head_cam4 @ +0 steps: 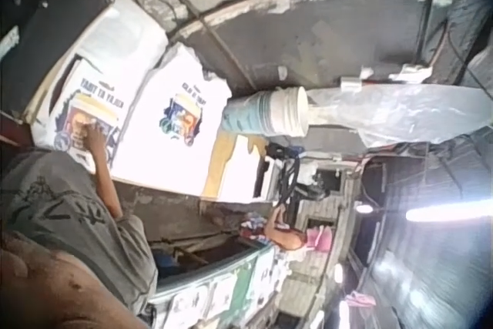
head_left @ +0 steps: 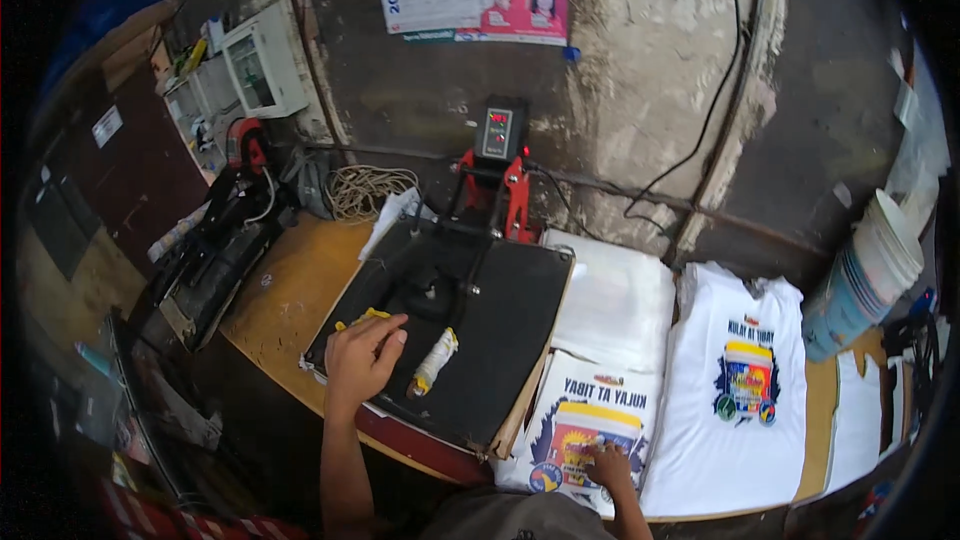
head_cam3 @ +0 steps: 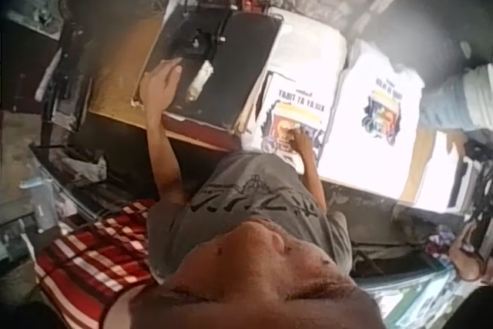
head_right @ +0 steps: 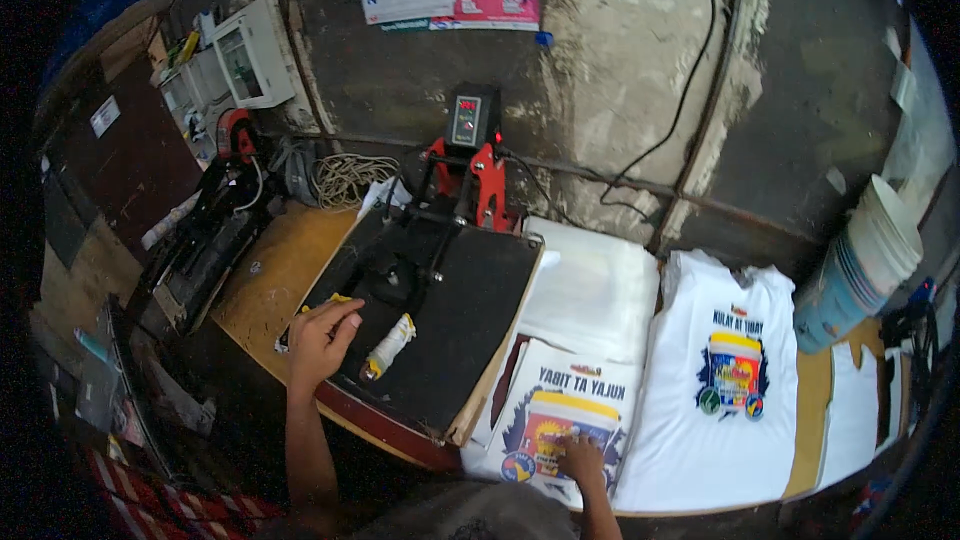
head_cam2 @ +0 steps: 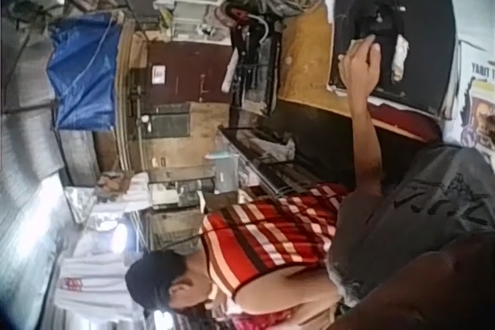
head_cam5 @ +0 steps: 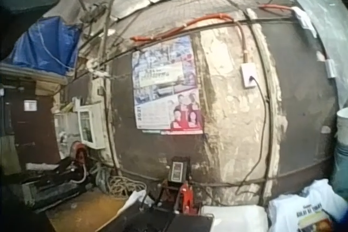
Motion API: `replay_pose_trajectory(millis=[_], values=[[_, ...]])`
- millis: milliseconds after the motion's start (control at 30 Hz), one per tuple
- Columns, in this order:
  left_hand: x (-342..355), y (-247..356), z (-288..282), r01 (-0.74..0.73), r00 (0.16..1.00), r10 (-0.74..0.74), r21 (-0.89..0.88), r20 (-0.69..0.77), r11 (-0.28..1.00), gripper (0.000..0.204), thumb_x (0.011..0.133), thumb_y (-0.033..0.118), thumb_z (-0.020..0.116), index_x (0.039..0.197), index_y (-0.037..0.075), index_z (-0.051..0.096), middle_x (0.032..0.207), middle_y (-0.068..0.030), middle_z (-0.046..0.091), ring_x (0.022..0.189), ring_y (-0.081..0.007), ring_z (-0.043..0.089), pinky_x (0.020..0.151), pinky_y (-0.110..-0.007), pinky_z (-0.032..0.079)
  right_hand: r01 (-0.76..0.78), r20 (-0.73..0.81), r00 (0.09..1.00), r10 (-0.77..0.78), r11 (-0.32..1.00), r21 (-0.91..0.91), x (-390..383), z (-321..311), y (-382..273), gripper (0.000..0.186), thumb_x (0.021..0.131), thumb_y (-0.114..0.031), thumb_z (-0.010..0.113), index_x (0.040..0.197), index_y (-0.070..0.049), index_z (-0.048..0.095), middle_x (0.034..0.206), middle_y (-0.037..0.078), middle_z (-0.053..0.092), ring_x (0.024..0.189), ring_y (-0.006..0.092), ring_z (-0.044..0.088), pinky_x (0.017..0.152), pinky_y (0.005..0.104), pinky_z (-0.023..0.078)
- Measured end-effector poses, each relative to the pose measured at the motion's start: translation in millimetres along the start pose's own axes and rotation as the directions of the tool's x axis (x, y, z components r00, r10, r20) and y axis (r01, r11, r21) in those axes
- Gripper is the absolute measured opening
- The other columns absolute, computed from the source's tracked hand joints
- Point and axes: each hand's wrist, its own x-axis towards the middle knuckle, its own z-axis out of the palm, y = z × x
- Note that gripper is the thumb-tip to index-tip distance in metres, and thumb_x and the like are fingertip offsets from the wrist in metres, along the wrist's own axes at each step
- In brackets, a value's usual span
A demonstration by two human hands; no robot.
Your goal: Using a heat press machine to transfer printed designs onto white t-shirts.
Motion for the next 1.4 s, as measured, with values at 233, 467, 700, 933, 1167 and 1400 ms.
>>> replay_pose_trajectory(millis=[233, 467, 700, 933, 1167, 1400], values=[[1, 6, -2, 0.012, 1.000, -0.011, 0.048, -0.024, 0.999, 0.020, 0.085, 0.020, 0.063, 0.097, 0.006, 0.071, 0.080, -0.0071, 0.069, 0.060, -0.0217, 0.063, 0.058, -0.032, 0.048, -0.088, 0.224, 0.970, 0.094, 0.995, -0.040, 14, -28, -7, 0.038, 0.079, -0.040, 0.057, 0.109, -0.020, 0.067, 0.089, 0.013, 0.071, 0.088, 0.0292, 0.069, 0.080, 0.0481, 0.053], [-1, 6, -3, 0.064, 0.998, -0.063, 0.056, -0.016, 0.996, 0.019, 0.084, 0.022, 0.064, 0.096, 0.008, 0.071, 0.081, -0.0063, 0.069, 0.062, -0.0216, 0.064, 0.059, -0.033, 0.049, 0.143, 0.209, 0.967, -0.148, 0.989, 0.037, 14, -28, -2, 0.036, 0.085, -0.040, 0.059, 0.097, -0.006, 0.066, 0.078, 0.013, 0.069, 0.076, 0.0229, 0.068, 0.071, 0.0384, 0.053], [-2, 7, -4, 0.106, 0.994, -0.106, 0.071, -0.005, 0.992, 0.021, 0.085, 0.025, 0.064, 0.097, 0.010, 0.072, 0.084, -0.0082, 0.070, 0.070, -0.0250, 0.066, 0.062, -0.035, 0.051, 0.277, 0.258, 0.915, -0.311, 0.948, 0.158, 29, 8, 6, 0.037, 0.083, -0.040, 0.061, 0.099, -0.006, 0.064, 0.087, 0.015, 0.067, 0.081, 0.0273, 0.066, 0.074, 0.0400, 0.052], [-2, 8, -4, 0.084, 0.996, -0.081, 0.097, -0.030, 0.992, 0.022, 0.085, 0.026, 0.063, 0.097, 0.010, 0.072, 0.087, -0.0107, 0.070, 0.078, -0.0284, 0.067, 0.067, -0.037, 0.052, 0.325, 0.306, 0.879, -0.365, 0.929, 0.176, 39, 36, 15, 0.039, 0.082, -0.040, 0.063, 0.101, -0.006, 0.063, 0.095, 0.016, 0.065, 0.086, 0.0316, 0.064, 0.076, 0.0416, 0.051], [-1, 9, -4, 0.121, 0.993, -0.119, 0.106, -0.022, 0.987, 0.021, 0.084, 0.027, 0.064, 0.096, 0.012, 0.072, 0.087, -0.0093, 0.070, 0.072, -0.0266, 0.067, 0.062, -0.035, 0.052, 0.369, 0.324, 0.854, -0.407, 0.913, 0.175, 44, 50, 24, 0.041, 0.080, -0.040, 0.066, 0.103, -0.006, 0.061, 0.104, 0.018, 0.063, 0.091, 0.0359, 0.062, 0.078, 0.0432, 0.050], [0, 9, -5, 0.165, 0.986, -0.164, 0.071, -0.021, 0.984, 0.021, 0.083, 0.026, 0.065, 0.096, 0.011, 0.073, 0.085, -0.0091, 0.070, 0.072, -0.0273, 0.067, 0.062, -0.034, 0.052, 0.226, 0.405, 0.829, -0.386, 0.893, 0.388, 45, 22, 17, 0.057, 0.080, -0.042, 0.067, 0.121, -0.006, 0.052, 0.113, 0.018, 0.062, 0.094, 0.0337, 0.064, 0.070, 0.0429, 0.056]])
